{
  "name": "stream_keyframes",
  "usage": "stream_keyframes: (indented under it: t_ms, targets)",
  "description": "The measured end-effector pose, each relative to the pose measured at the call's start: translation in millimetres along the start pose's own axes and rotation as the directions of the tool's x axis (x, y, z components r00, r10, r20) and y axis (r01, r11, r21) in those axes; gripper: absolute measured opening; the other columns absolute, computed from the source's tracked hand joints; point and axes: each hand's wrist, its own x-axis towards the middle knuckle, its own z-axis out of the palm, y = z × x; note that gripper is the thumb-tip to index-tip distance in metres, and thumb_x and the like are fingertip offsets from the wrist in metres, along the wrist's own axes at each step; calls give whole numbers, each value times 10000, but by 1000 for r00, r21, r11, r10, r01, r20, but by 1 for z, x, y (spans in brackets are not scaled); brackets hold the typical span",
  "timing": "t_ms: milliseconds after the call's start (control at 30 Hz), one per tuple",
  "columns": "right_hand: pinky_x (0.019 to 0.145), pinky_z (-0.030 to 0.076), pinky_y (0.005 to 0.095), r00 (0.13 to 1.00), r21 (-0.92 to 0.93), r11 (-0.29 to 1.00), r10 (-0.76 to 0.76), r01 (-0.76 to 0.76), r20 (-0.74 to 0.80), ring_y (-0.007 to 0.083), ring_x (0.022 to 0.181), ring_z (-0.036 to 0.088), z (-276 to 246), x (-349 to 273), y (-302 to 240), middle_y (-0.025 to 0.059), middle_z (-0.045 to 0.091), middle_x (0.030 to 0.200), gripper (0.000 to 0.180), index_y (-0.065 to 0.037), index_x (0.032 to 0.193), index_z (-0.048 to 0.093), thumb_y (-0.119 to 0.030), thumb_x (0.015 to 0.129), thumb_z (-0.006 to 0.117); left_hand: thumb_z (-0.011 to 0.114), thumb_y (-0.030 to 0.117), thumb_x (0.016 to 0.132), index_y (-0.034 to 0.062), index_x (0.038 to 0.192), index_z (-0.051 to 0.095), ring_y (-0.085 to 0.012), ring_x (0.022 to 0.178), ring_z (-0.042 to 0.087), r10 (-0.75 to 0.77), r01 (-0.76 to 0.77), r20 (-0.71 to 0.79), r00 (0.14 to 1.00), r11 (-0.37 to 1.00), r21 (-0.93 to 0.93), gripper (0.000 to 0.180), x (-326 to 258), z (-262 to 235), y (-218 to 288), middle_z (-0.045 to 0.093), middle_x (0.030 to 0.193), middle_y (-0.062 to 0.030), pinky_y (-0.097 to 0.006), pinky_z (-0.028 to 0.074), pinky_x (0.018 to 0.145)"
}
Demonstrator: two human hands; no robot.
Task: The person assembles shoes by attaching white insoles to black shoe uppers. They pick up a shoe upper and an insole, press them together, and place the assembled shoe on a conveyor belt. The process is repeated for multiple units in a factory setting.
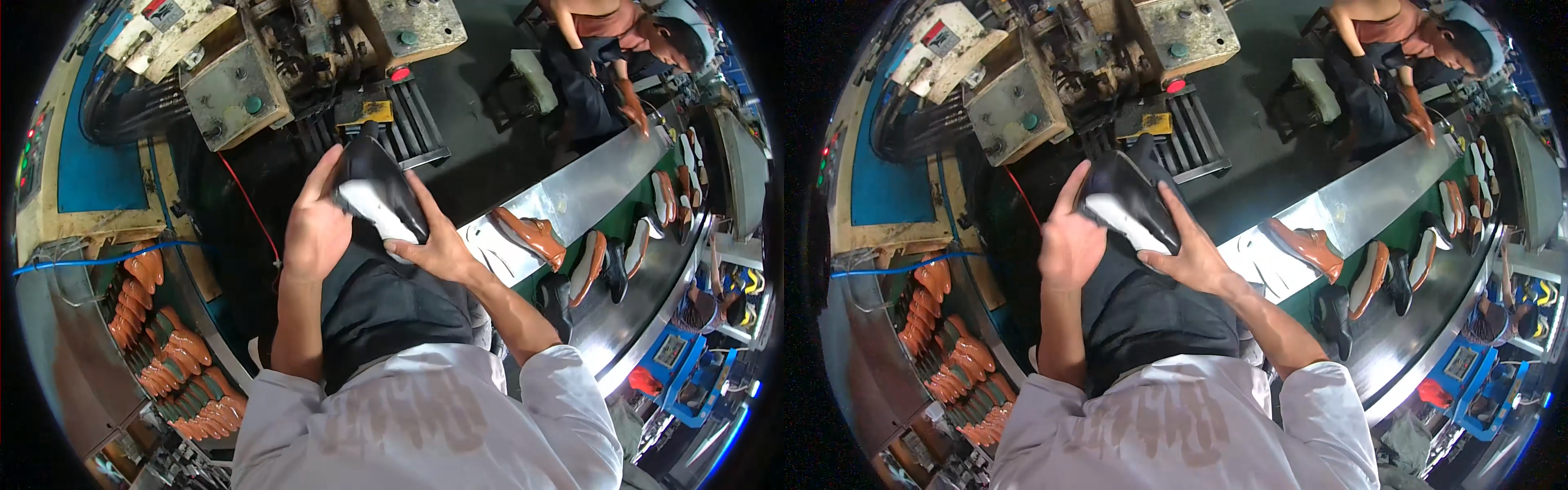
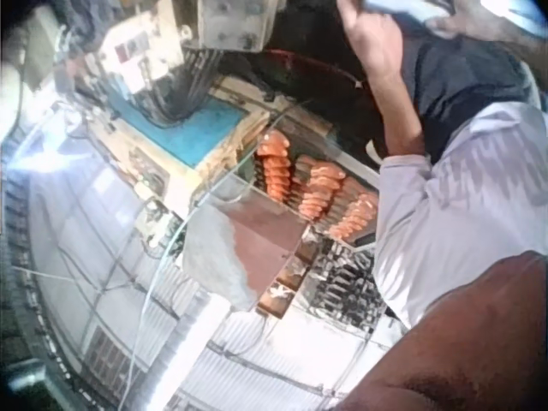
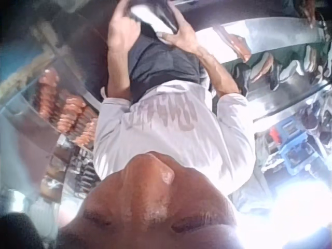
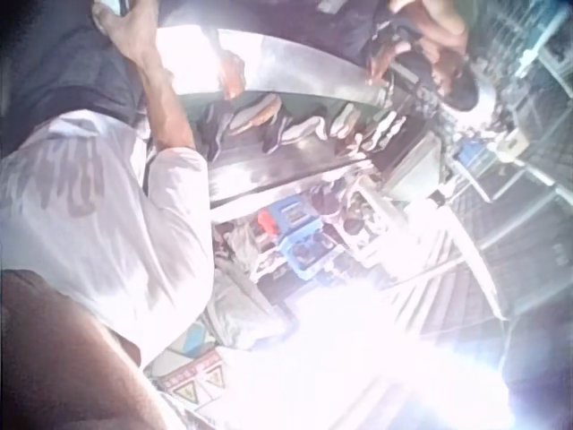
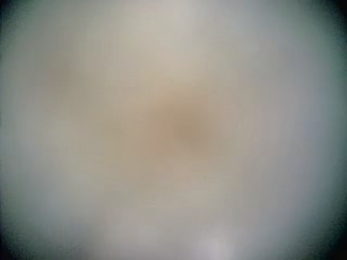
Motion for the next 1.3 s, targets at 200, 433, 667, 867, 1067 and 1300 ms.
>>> stream_keyframes:
  t_ms: [200, 433, 667, 867, 1067, 1300]
  targets:
    - [1253, 368, 525, 930, -253, 901, -368, 353, -15, 535, 1516, 374, 21, 10, 61, 371, 314, 1645, 1204, 61, 1676, 23, -17, 787, 832, 1008, 406, 698, -53, 1628, 363, -350, 1584, 371, 65, -268, 282, 957, 566, 780, 1221, -37, 31, 11, 391, 1691, -217, -446, 291, 1294]
    - [1261, 345, 528, 938, -152, 927, -347, 343, 3, 550, 1518, 357, 47, 0, 72, 380, 263, 1663, 1158, 52, 1670, 32, 0, 806, 801, 862, 32, 678, 17, 1499, 504, -377, 1443, 526, 69, -244, 235, 970, 360, 901, 896, -49, 27, 1, 570, 1493, -200, -449, 417, 1210]
    - [1236, 387, 496, 966, -151, 954, -259, 260, 26, 525, 1509, 386, 34, 6, 54, 375, 262, 1669, 1154, 47, 1681, 56, -47, 815, 813, 873, 64, 678, 11, 1483, 492, -333, 1433, 533, 44, -281, 286, 957, 380, 881, 892, -34, 19, 4, 555, 1494, -174, -442, 436, 1190]
    - [1237, 375, 420, 956, 200, 965, 115, -172, 271, 384, 1512, 453, -5, 9, -18, 306, 451, 1609, 1058, 53, 1672, 225, -225, 875, 864, 648, 559, 1032, 118, 1711, 216, -279, 1520, 432, 17, -17, -11, 1000, 999, -43, 917, -6, -15, -12, 429, 1657, -128, -482, 330, 1276]
    - [1268, 309, 379, 934, 809, 486, 288, -331, 209, 270, 1566, 357, 16, -1, -9, 164, 391, 1689, 880, -76, 1698, 308, -651, 1070, 530, 441, 464, 1154, 91, 1707, 235, -251, 1507, 429, -20, 52, -185, 983, 984, 169, 698, -25, -21, -83, 431, 1647, -128, -403, 323, 1264]
    - [1041, 513, 457, 959, 114, 959, 270, -260, -83, 413, 1205, 695, 17, 15, -6, 336, 689, 1271, 612, 72, 1497, 523, -424, 1140, 497, 444, 325, 1158, -7, 1662, 252, -286, 1449, 458, 144, 85, -267, 953, 718, 691, 633, -21, -13, -94, 452, 1588, -201, -401, 363, 1208]
